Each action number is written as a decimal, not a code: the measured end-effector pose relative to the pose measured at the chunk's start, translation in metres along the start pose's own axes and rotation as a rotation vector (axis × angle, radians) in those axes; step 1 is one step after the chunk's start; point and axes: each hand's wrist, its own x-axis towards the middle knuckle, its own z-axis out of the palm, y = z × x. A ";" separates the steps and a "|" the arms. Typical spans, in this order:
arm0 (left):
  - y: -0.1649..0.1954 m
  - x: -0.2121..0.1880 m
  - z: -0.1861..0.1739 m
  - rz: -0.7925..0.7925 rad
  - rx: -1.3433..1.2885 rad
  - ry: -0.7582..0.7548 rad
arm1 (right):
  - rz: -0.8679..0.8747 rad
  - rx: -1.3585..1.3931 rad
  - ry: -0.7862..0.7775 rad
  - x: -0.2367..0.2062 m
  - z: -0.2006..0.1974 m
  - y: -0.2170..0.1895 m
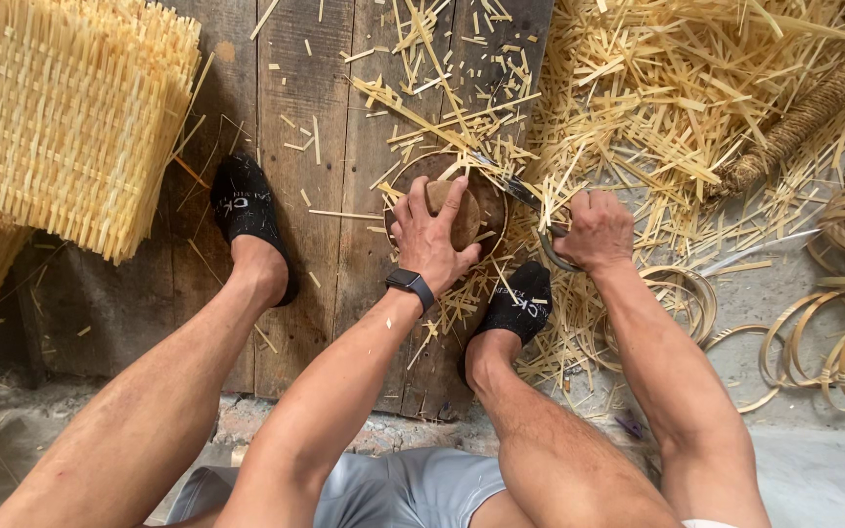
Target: The person sits on the floor and works on a woven bamboo panel, trimming protruding strip ends with scissors and fitting a bent bamboo rim ring around the panel using a round wooden mold, pressing the rim into place to form a round bamboo tray.
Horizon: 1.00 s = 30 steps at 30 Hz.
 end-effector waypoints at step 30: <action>-0.048 0.073 -0.005 -0.246 -0.192 -0.014 | 0.761 0.186 -0.088 -0.025 -0.015 0.021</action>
